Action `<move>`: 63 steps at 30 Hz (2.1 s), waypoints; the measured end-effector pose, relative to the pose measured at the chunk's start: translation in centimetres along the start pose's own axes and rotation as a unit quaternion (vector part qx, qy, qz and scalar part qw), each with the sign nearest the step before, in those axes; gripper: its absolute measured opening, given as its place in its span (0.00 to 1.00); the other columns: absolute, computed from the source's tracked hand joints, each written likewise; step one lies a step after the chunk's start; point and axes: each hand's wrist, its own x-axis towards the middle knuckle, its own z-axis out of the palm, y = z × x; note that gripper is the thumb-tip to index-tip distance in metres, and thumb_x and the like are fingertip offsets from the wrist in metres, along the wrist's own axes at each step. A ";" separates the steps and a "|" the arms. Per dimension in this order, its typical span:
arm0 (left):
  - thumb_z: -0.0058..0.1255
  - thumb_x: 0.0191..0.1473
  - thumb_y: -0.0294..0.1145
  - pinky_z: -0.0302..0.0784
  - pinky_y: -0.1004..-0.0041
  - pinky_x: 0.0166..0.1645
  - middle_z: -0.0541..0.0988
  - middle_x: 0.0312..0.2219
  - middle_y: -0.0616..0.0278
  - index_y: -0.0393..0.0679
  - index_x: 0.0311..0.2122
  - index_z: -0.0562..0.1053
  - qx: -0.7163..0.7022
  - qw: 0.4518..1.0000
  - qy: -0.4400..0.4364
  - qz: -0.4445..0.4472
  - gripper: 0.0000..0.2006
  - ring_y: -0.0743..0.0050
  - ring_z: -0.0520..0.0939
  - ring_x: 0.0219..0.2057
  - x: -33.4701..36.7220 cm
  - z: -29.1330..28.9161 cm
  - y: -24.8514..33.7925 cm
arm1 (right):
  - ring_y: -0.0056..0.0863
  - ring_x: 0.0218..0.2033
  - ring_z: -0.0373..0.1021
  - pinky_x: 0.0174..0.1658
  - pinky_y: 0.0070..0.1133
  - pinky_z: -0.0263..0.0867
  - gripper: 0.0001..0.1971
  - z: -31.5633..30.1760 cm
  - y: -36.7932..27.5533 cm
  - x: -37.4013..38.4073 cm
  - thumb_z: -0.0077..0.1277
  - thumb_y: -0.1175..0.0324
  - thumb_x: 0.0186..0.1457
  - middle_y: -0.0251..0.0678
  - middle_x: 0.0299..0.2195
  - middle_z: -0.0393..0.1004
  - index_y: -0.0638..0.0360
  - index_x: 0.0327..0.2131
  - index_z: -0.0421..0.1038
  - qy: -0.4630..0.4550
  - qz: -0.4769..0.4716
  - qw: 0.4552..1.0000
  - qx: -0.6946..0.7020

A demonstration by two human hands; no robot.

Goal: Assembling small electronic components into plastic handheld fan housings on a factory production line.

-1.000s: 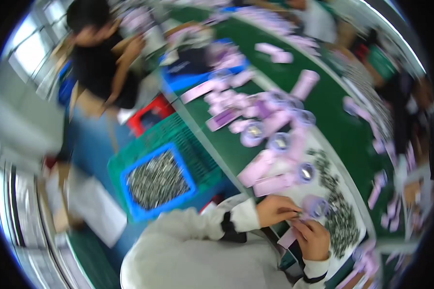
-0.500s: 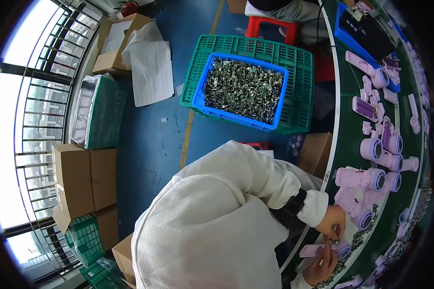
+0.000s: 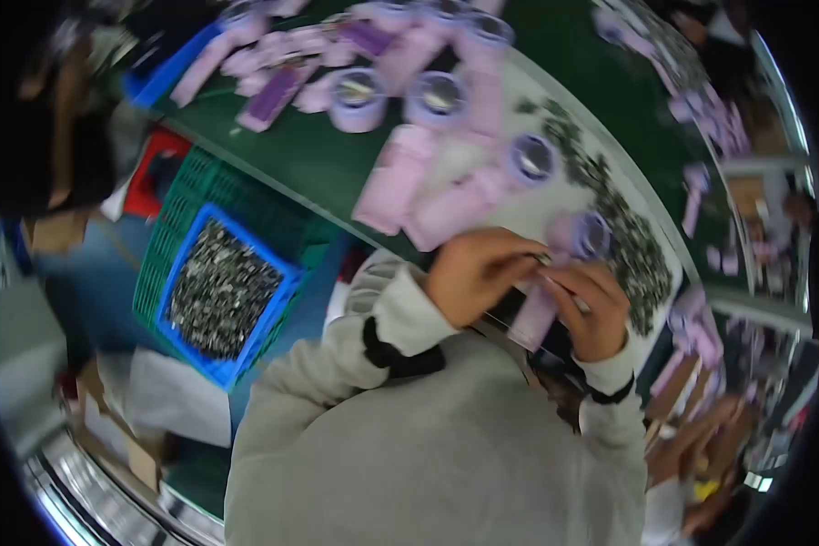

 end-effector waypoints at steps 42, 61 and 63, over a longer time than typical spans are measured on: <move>0.56 0.57 0.17 0.80 0.72 0.43 0.82 0.43 0.52 0.37 0.50 0.79 0.184 0.966 0.031 0.179 0.15 0.63 0.85 0.40 -1.2 0.5 1.3 | 0.32 0.30 0.73 0.33 0.24 0.70 0.06 1.4 0.0 -2.0 0.63 0.74 0.52 0.37 0.31 0.76 0.61 0.34 0.81 0.139 0.009 0.989 0.050; 0.58 0.54 0.16 0.81 0.67 0.47 0.79 0.44 0.50 0.40 0.53 0.78 0.275 0.912 0.111 0.282 0.20 0.56 0.84 0.46 -2.3 2.8 -1.9 | 0.26 0.21 0.72 0.26 0.22 0.68 0.04 4.5 -2.1 -2.9 0.63 0.75 0.52 0.37 0.27 0.74 0.64 0.32 0.79 0.237 0.136 0.956 0.110; 0.57 0.53 0.15 0.81 0.66 0.48 0.79 0.45 0.49 0.40 0.53 0.77 0.300 0.902 0.107 0.291 0.21 0.55 0.83 0.47 -2.8 2.6 -2.2 | 0.28 0.23 0.72 0.28 0.23 0.69 0.05 4.5 -2.0 -3.5 0.62 0.74 0.53 0.38 0.27 0.74 0.64 0.33 0.79 0.199 0.143 0.966 0.079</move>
